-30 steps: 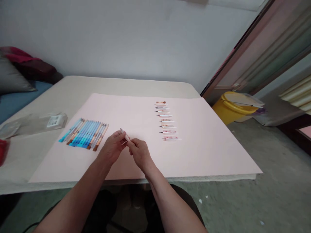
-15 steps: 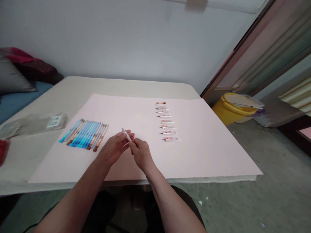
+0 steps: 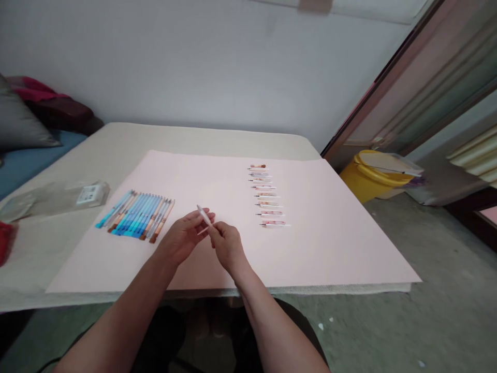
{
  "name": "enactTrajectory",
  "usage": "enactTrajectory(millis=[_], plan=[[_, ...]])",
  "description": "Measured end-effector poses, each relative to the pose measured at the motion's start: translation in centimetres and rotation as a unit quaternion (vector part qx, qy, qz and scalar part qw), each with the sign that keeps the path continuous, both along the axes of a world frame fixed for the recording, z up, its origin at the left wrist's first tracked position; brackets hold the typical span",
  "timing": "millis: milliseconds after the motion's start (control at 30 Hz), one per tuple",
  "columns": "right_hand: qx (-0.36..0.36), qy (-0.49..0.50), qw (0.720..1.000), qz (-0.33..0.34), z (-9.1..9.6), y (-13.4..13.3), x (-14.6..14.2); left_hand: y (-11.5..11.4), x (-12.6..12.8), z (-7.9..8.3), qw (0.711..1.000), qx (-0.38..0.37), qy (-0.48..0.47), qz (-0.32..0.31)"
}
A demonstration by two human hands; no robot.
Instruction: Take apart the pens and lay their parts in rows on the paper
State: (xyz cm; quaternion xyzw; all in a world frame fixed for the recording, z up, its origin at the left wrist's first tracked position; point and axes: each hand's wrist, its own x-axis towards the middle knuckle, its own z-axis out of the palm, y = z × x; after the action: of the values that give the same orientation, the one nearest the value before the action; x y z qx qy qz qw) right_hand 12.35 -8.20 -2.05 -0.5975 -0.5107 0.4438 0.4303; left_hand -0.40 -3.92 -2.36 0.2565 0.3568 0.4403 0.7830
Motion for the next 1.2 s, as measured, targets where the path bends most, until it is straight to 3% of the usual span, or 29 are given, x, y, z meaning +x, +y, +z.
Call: enactTrajectory(millis=[167,400,967,1200], plan=[[0.016,-0.015,1.0,0.015,-0.11,-0.07,-0.11,0.15,0.03,-0.37,0.999,0.021,0.008,0.03],[0.013,-0.007,1.0,0.005,-0.26,-0.06,0.09,0.07,-0.02,-0.1,1.0,0.003,0.001,0.007],[0.018,-0.031,0.999,0.015,-0.2,-0.1,-0.12,0.26,-0.1,-0.41,0.999,0.003,0.021,0.028],[0.016,-0.025,1.0,0.007,-0.23,-0.04,-0.04,0.15,-0.39,-0.04,1.0,0.011,-0.003,-0.013]])
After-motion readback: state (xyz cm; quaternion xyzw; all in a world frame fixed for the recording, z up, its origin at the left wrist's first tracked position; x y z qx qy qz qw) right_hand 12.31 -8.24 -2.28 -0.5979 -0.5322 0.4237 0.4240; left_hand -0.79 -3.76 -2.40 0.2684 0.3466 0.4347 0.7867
